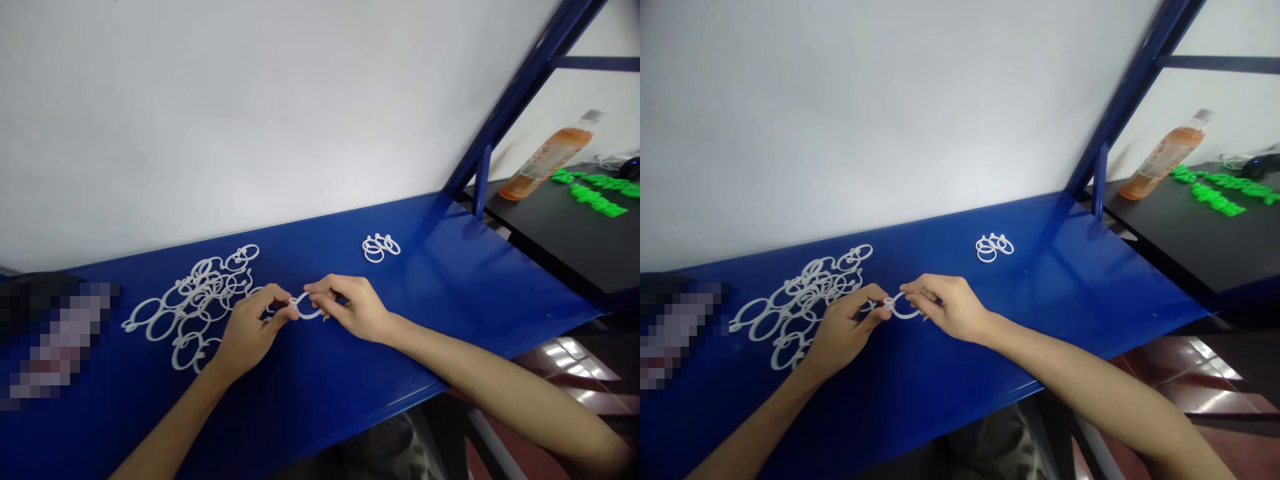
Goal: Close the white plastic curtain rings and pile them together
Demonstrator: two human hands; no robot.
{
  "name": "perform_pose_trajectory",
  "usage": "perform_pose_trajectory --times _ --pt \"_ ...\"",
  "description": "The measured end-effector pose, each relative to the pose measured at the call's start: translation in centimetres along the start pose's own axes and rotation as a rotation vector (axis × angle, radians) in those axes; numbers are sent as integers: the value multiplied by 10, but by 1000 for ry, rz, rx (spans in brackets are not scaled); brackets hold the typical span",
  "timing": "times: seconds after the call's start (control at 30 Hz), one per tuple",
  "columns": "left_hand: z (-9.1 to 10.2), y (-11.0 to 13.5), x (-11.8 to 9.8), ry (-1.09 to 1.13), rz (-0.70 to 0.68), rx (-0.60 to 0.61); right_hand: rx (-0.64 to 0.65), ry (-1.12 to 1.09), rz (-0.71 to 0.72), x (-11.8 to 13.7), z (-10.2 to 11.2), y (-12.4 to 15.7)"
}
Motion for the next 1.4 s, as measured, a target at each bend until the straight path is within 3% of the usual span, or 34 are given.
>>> perform_pose_trajectory --times 0.1,0.23,0.47,0.83,1.13,1.2,1.27,1.33,1.4 --pt "3 0 -3 -21 -40 -43 48 -177 -106 -12 -5 -1" --pt "5 4 -16 -81 -217 -130 106 -330 -188 -20 -12 1" --pt "10 16 -38 -295 -475 -272 96 -334 -236 -13 -14 3" --pt "8 17 -43 -377 -501 -275 95 -338 -231 -12 -14 4" --pt "4 16 -39 -282 -483 -197 208 -209 -175 -7 -17 4" --pt "3 12 -30 -286 -438 -144 177 -71 -59 -1 -7 -4" --pt "2 7 -15 -334 -339 -79 52 131 74 3 20 -14" --pt "2 3 5 -412 -214 -29 -201 316 95 -3 69 -23" --pt "4 1 23 -493 -116 3 -463 478 -7 -21 127 -25"
Point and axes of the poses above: each hand's wrist, its own y-axis away from the middle knuckle, its own z-axis out of the back of the hand, x = y × z, the point moved 8 cm from there along -y, towards the middle knuckle, and after that the axes turned 9 degrees about -y, right-handed, at the moved point
